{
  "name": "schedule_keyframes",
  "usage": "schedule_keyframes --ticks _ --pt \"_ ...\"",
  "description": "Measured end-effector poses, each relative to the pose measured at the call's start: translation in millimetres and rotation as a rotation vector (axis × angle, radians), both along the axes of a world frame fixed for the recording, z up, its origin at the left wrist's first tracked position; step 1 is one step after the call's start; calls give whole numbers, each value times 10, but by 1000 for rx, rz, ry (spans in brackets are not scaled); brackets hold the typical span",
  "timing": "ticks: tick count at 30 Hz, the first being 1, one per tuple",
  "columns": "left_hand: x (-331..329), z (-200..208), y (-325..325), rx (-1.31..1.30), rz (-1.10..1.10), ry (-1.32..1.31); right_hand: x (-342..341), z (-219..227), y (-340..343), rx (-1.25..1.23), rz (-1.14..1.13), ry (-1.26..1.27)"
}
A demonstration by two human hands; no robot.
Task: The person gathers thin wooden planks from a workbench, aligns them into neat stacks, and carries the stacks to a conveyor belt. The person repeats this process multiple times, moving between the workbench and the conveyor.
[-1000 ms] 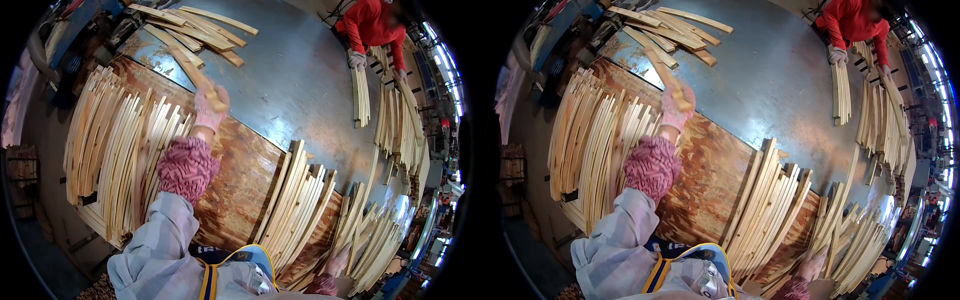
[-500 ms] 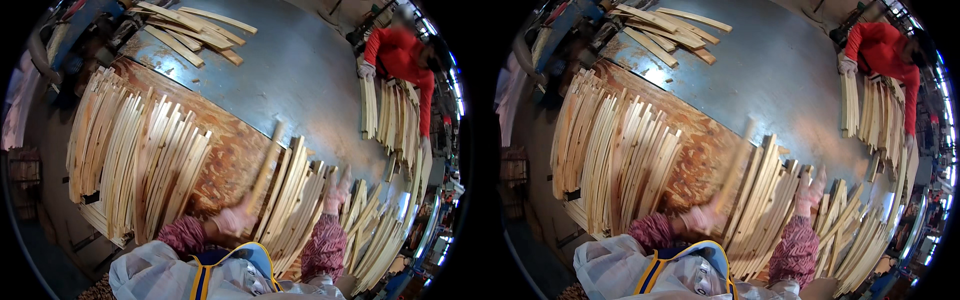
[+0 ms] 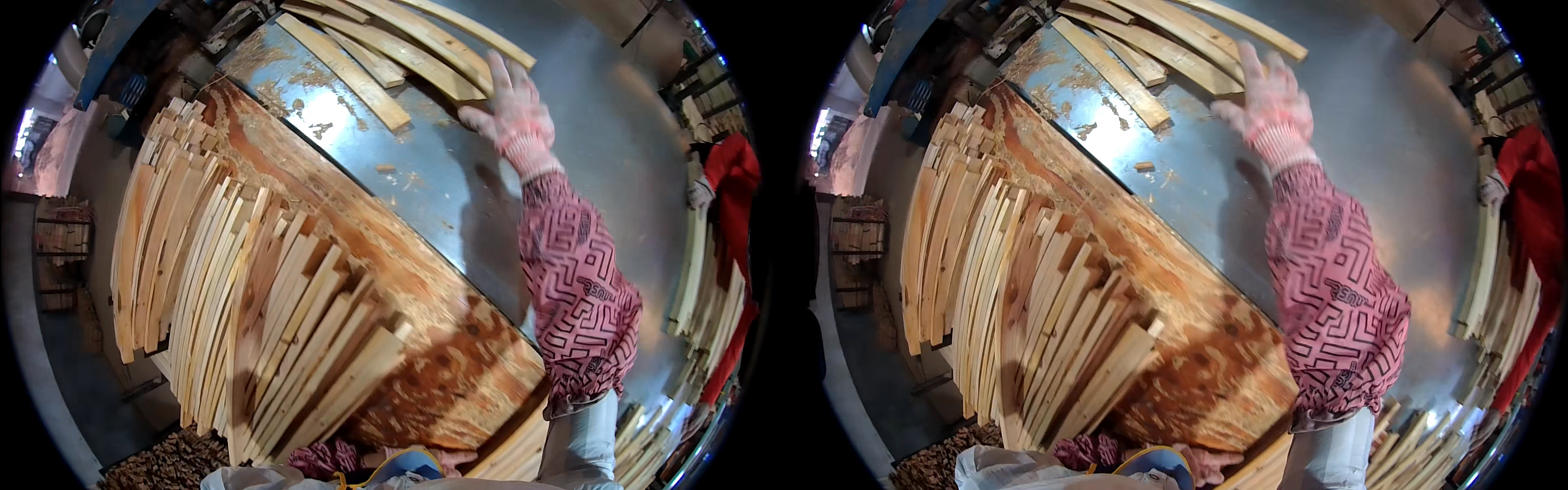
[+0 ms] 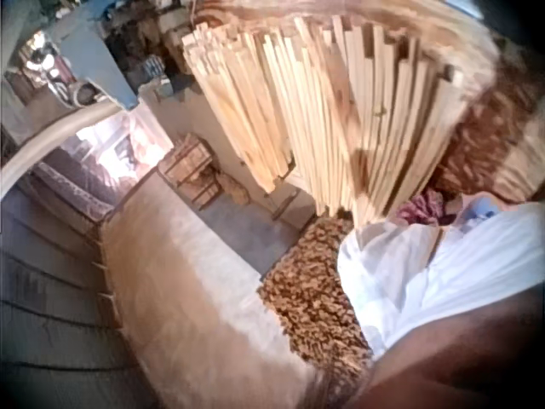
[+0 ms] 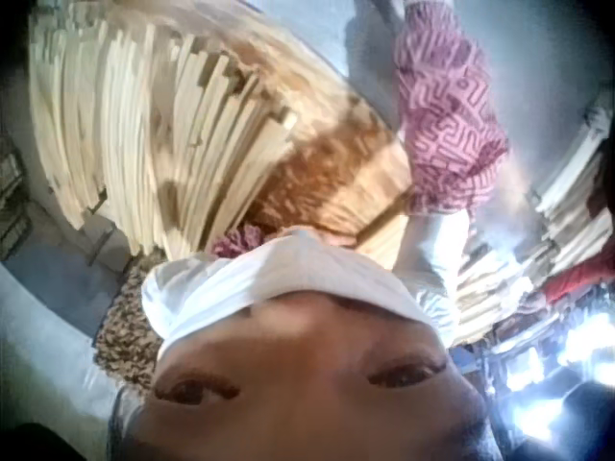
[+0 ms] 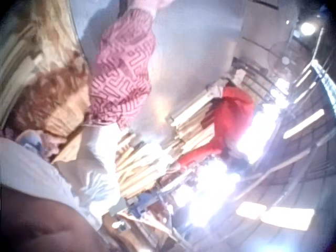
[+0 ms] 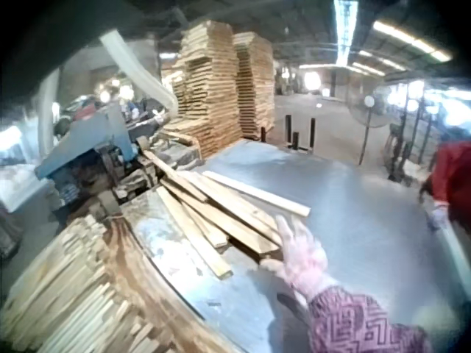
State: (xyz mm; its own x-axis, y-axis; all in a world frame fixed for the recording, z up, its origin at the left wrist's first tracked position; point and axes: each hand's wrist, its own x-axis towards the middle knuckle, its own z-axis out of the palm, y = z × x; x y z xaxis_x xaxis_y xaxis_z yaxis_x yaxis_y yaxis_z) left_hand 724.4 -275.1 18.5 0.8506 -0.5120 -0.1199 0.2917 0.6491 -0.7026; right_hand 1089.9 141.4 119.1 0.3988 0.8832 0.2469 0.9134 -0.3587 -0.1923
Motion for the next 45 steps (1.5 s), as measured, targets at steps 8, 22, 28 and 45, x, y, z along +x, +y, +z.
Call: schedule_keyframes --ticks 8,22,28,45 --pt "-10 72 243 -27 139 35 -6 -51 204 -202 24 33" --pt "1476 736 2466 2985 288 627 -1175 780 -4244 -91 -538 1646" --pt "2038 1188 4134 3070 -601 863 -2238 190 -4936 -64 -707 1982" --pt "2463 2301 3209 3942 96 -690 -2246 214 -4530 -1024 -533 1326"
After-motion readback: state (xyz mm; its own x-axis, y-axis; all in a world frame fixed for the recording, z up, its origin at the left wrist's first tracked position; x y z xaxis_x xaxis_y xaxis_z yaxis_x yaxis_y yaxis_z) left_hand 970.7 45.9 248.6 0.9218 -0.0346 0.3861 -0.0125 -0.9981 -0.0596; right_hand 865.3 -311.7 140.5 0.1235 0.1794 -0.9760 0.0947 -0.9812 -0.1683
